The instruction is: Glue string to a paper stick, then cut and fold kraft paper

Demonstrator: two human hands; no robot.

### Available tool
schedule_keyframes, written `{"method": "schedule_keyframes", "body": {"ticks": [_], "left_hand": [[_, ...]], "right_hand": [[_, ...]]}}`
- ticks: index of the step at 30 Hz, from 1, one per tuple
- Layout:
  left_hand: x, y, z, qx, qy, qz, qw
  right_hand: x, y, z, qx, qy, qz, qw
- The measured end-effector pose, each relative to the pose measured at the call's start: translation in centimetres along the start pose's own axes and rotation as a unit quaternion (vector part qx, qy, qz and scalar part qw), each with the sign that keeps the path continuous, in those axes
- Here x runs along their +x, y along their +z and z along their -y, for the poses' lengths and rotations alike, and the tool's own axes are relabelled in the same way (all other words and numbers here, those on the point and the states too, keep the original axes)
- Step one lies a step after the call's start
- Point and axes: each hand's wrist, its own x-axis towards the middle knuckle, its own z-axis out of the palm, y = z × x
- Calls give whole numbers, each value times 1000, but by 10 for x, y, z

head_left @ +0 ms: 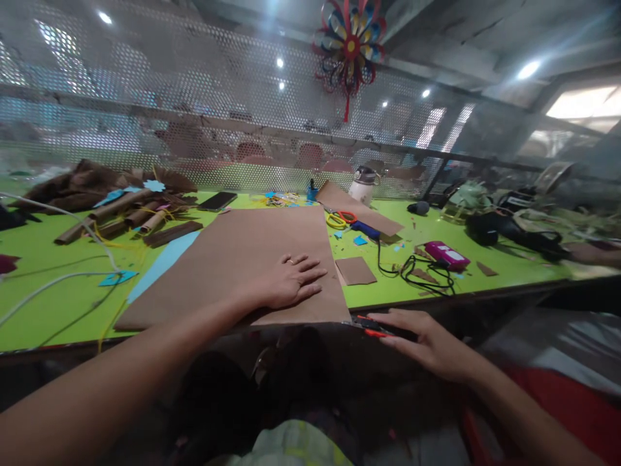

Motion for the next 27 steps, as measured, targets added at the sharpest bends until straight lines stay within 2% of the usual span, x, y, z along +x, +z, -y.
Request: {"method": "schedule_keyframes", "body": {"ticks": [6, 16, 27], "left_hand": [[-1, -4, -2, -7, 3, 4, 1000], [-4, -8, -7, -3, -3, 8, 1000], [-4, -10, -10, -6, -3, 7, 1000]], "right_hand": [[-20, -1, 1, -31, 36, -17, 999], [20, 9, 32, 55, -7, -4, 998], [3, 19, 38, 40, 26, -15, 999]]}}
